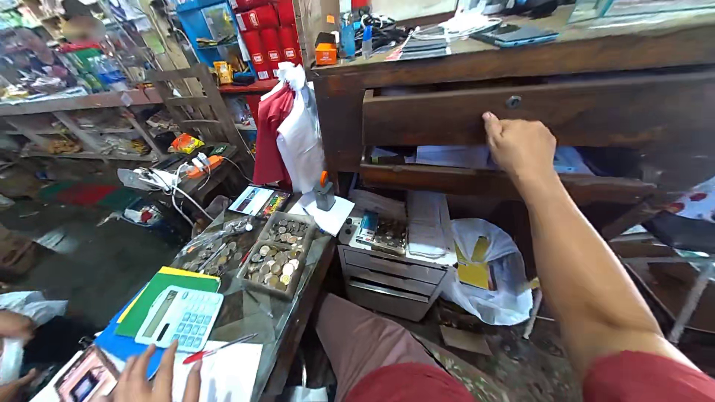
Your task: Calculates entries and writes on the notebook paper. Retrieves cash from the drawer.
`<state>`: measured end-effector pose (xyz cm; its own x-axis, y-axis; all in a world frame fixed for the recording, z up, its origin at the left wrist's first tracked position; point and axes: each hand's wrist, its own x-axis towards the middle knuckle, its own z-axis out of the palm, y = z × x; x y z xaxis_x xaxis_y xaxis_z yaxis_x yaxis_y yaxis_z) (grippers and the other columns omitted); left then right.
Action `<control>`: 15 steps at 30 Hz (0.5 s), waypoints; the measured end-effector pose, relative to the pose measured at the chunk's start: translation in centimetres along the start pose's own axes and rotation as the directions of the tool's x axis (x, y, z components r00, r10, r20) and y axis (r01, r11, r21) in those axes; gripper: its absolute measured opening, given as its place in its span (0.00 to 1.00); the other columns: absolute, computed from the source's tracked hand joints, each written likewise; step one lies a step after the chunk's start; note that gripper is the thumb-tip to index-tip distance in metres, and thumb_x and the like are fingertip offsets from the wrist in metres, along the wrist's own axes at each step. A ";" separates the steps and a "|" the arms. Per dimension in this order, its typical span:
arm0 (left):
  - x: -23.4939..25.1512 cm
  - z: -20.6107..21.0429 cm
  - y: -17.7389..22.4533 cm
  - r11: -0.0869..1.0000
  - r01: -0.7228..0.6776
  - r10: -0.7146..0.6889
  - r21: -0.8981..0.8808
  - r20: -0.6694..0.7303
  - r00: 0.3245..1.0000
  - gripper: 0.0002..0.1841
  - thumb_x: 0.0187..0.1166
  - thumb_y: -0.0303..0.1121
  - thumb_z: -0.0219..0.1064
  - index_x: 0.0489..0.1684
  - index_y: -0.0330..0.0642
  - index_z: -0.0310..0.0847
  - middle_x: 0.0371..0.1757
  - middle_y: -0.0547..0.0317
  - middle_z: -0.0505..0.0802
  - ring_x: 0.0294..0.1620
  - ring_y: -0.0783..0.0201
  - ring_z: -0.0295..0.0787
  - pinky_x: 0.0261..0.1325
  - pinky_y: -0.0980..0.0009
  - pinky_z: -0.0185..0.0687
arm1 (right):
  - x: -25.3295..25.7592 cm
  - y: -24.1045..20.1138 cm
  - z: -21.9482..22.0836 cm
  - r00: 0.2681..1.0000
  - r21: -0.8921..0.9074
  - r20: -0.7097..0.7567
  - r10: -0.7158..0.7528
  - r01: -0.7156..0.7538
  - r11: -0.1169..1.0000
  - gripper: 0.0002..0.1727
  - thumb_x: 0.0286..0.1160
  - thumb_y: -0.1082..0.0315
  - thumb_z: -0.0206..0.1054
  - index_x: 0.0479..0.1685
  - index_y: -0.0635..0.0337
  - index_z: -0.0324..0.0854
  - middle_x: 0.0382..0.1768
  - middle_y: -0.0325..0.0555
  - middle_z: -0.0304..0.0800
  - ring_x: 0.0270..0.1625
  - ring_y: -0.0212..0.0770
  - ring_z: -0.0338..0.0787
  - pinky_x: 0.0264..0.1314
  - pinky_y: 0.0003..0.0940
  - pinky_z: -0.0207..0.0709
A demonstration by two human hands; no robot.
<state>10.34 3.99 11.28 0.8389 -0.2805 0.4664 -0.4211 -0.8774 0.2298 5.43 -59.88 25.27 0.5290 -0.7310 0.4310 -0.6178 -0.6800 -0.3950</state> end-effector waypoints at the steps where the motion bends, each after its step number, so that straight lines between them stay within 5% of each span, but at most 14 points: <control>1: 1.7 -0.6 0.2 0.999 -0.052 0.052 0.008 -0.046 0.998 0.27 0.83 0.46 0.63 0.72 0.32 0.80 0.77 0.21 0.76 0.84 0.18 0.58 0.82 0.20 0.34 | -1.6 0.3 -0.3 0.999 0.041 -0.045 -0.013 0.015 0.999 0.43 0.95 0.41 0.36 0.38 0.74 0.83 0.41 0.81 0.87 0.52 0.83 0.87 0.45 0.82 0.71; 7: 10.1 -1.6 5.9 0.934 -0.357 0.342 -0.018 -0.246 0.907 0.17 0.86 0.41 0.60 0.54 0.39 0.90 0.60 0.33 0.88 0.80 0.30 0.69 0.87 0.32 0.37 | -11.8 1.6 -2.4 0.940 0.045 -0.268 -0.211 0.231 0.972 0.38 0.93 0.47 0.48 0.19 0.70 0.79 0.17 0.64 0.81 0.24 0.65 0.85 0.26 0.62 0.71; 15: 14.9 3.1 13.8 0.781 -0.618 0.541 -0.086 -0.401 0.739 0.13 0.83 0.36 0.61 0.41 0.44 0.94 0.32 0.54 0.92 0.57 0.51 0.88 0.85 0.45 0.52 | -17.0 3.6 -1.7 0.908 0.050 -0.271 -0.320 0.345 0.937 0.38 0.91 0.48 0.49 0.10 0.62 0.81 0.09 0.51 0.77 0.15 0.49 0.82 0.18 0.46 0.68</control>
<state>18.05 -13.51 18.78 0.2545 -0.5263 0.8113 -0.8775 -0.4783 -0.0351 -6.73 -49.81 17.92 0.5207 -0.4304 0.7373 -0.3672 -0.8926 -0.2618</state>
